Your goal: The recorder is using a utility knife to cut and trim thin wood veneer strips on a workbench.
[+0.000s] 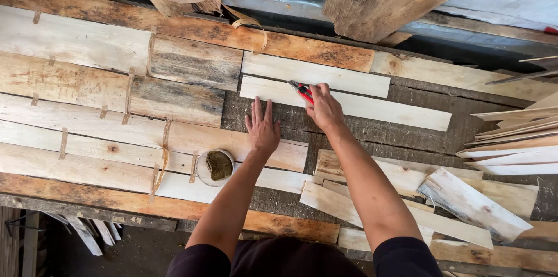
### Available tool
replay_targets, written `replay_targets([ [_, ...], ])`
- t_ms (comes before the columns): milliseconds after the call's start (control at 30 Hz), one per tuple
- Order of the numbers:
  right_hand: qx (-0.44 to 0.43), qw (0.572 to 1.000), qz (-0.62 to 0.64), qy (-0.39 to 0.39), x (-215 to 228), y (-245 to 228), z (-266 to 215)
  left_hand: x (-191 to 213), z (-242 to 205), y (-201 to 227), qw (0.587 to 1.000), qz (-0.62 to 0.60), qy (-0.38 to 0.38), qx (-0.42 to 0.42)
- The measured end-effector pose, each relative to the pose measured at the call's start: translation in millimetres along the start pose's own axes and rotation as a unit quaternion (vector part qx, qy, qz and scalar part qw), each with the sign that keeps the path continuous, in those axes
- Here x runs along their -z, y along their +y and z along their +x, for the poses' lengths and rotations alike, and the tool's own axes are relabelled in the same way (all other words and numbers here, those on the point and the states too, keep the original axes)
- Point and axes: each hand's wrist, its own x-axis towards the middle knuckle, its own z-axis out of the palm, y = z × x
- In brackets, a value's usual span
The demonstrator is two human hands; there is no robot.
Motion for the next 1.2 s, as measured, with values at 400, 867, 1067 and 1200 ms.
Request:
replay_targets([
  [400, -0.006, 0.999, -0.043, -0.031, -14, 2, 16, 3, 4, 0, 0.999, 0.018, -0.03, 0.008],
  [867, -0.006, 0.999, -0.031, -0.026, -8, -5, 14, 8, 6, -1, 1.0, 0.014, -0.011, 0.005],
  [1067, 0.0, 1.0, -0.024, -0.019, -6, -6, 11, 8, 7, -1, 1.0, 0.015, -0.013, 0.008],
  [1200, -0.014, 0.999, -0.012, -0.034, -16, 1, 11, -19, 12, -16, 0.996, -0.012, 0.085, -0.004],
])
